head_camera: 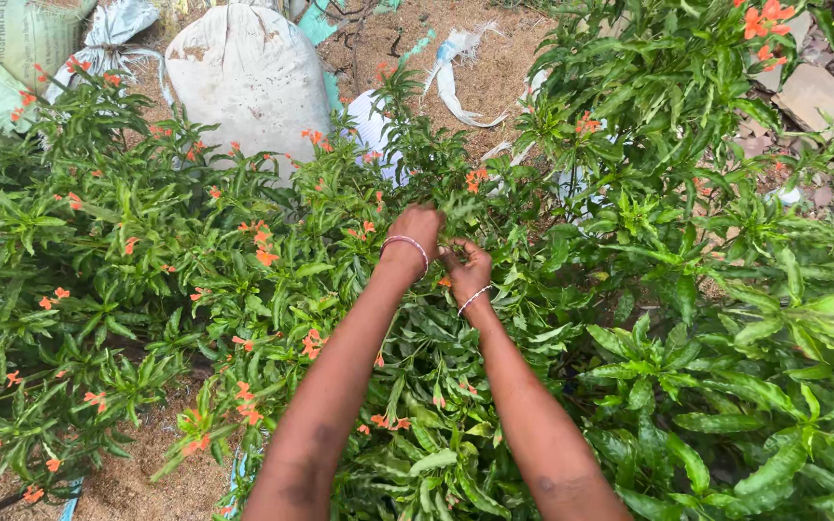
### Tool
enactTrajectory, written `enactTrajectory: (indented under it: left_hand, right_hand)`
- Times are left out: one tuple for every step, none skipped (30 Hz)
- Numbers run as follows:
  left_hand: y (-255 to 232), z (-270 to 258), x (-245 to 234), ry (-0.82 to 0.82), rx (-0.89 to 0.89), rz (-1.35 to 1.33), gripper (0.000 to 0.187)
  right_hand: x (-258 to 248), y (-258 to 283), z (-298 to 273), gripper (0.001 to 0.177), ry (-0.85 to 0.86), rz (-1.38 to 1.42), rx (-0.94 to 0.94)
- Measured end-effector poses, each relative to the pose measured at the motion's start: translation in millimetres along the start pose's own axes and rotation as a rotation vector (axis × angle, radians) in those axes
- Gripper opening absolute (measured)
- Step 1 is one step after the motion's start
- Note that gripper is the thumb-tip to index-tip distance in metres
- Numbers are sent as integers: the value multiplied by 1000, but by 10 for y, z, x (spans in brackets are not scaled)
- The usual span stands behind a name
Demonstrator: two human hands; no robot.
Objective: The person picks small orange flowers from a large green bush by hand, reaching into the foliage to pluck individual blooms.
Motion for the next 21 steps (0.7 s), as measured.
enactTrajectory:
  left_hand:
    - [-5, 2, 15, 8, 30, -45, 39]
    - [19, 1, 22, 9, 31, -45, 39]
    - [109, -17, 81, 81, -64, -119, 33]
    - [192, -38, 153, 153, -158, -194, 27]
    - [245, -28, 171, 154, -156, -195, 27]
    - [314, -16, 156, 98, -175, -284, 20]
    - [369, -20, 166, 41, -195, -373, 14]
    - [409, -43, 232, 40, -193, -371, 14]
    - [474, -78, 294, 3, -262, -496, 15]
    - [540, -99, 367, -34, -330, -623, 16]
    - [574, -106, 454, -35, -327, -622, 16]
    - [608, -137, 555, -46, -380, -718, 15]
    - [639, -165, 645, -56, -434, -814, 15]
    - [640, -188, 714, -53, -434, -815, 15]
    - [656, -221, 793, -52, -512, -932, 15]
    - [671, -240, 856, -53, -590, -1048, 15]
    - [667, -241, 885, -53, -589, -1048, 15]
    - [679, -242, 912, -61, -605, -1057, 14]
    - [695, -240, 946, -69, -622, -1066, 12]
    - [700, -227, 993, -67, -622, -1066, 12]
    - [705, -188, 1027, -92, -603, -1089, 16]
  right_hand:
    - [6, 21, 0, 18, 9, 21, 22]
    - [-1, 29, -7, 19, 15, 40, 44]
    - [-7, 34, -20, 19, 14, 41, 44]
    - [-3, 9, -35, 20, 34, 69, 77]
    - [-6, -21, -45, 20, 54, 98, 110]
    - [-28, -37, -50, 20, 53, 97, 112]
    - [-37, -53, -49, 20, 64, 108, 121]
    - [-28, -60, -36, 19, 76, 123, 129]
    - [-41, -59, -25, 19, 76, 125, 128]
    - [-71, -60, 4, 20, 67, 118, 132]
    - [-89, -63, 33, 21, 57, 112, 137]
    - [-106, -69, 44, 21, 54, 110, 137]
    - [-123, -69, 66, 22, 34, 95, 127]
    - [-142, -64, 81, 22, 15, 80, 117]
    - [-161, -56, 84, 22, 13, 78, 118]
    - [-158, -22, 93, 20, 30, 107, 105]
    - [-153, 16, 96, 18, 46, 136, 93]
    - [-151, 37, 93, 18, 45, 136, 92]
    - [-144, 57, 83, 19, 49, 121, 87]
    - [-149, 74, 67, 20, 52, 105, 83]
    - [-164, 91, 58, 20, 51, 104, 85]
Point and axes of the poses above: each hand's wrist, its own z-axis towards the middle knuckle, its own x-axis out of the palm, y = z × x, the point moved 8 cm from there along z, towards the middle knuckle, and after that the axes turned 15 degrees about -y, right-handed, at the moved point
